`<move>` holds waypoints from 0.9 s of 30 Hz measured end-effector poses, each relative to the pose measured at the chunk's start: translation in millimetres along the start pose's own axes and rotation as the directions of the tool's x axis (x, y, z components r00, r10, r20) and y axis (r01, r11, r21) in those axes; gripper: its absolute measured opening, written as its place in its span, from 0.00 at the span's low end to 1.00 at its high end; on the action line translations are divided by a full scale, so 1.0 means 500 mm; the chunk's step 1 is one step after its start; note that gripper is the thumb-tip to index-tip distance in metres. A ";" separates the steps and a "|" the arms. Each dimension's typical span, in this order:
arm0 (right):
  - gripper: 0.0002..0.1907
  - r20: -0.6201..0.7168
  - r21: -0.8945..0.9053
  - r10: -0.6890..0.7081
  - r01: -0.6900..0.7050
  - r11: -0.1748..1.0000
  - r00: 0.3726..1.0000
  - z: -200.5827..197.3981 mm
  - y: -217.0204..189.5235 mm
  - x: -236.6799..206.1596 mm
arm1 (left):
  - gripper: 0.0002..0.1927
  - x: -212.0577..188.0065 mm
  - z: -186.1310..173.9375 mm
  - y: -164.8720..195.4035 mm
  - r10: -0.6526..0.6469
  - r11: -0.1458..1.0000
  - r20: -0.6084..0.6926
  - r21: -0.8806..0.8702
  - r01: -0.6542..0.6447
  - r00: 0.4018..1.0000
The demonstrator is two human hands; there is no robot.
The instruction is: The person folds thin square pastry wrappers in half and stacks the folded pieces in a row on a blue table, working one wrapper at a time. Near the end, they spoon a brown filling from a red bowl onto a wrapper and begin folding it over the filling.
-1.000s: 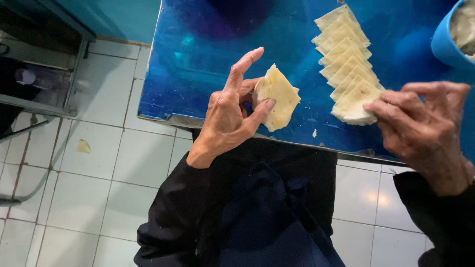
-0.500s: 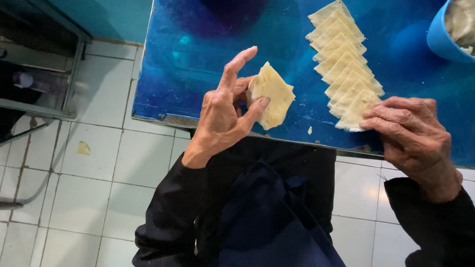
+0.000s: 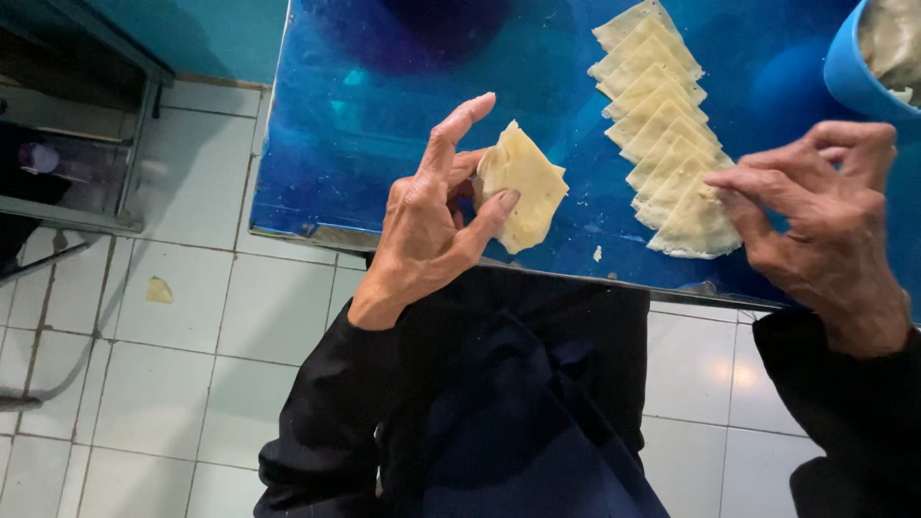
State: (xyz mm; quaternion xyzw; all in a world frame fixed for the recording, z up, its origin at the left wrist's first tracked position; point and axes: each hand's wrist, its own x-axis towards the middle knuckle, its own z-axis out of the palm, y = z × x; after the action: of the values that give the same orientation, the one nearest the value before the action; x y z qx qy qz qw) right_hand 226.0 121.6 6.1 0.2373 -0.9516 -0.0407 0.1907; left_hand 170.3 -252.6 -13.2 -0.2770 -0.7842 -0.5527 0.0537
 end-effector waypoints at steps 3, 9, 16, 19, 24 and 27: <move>0.12 -0.007 -0.201 -0.077 0.074 0.977 0.997 -0.002 -0.011 0.019 | 0.40 -0.001 -0.002 0.001 0.008 1.000 -0.001 -0.021 -0.008 1.000; 0.12 0.079 -0.282 -0.048 0.069 0.957 0.996 -0.009 -0.014 0.032 | 0.40 -0.001 -0.003 0.003 -0.008 0.999 0.007 -0.033 0.008 1.000; 0.11 0.075 -0.273 -0.018 0.038 0.961 0.997 0.015 0.002 0.012 | 0.39 -0.001 -0.004 0.004 0.005 0.999 0.005 -0.047 -0.004 1.000; 0.11 0.070 -0.246 0.001 0.016 0.969 0.998 0.014 -0.004 0.016 | 0.39 0.001 -0.005 0.007 0.000 0.999 0.008 -0.044 0.000 1.000; 0.11 -0.006 -0.069 0.004 -0.005 0.998 1.000 -0.030 -0.055 0.046 | 0.42 -0.004 -0.016 0.013 -0.022 0.995 0.028 -0.100 0.025 0.999; 0.10 -0.102 0.167 0.011 0.006 0.986 0.995 -0.069 -0.124 0.069 | 0.45 -0.005 -0.032 0.011 -0.010 0.981 0.067 -0.193 0.023 0.998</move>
State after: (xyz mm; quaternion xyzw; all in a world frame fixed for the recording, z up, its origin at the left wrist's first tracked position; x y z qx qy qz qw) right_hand 238.1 51.0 39.4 0.2530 -0.9409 0.0520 0.2189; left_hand 171.7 -266.3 -3.3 -0.2923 -0.7302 -0.6175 -0.0039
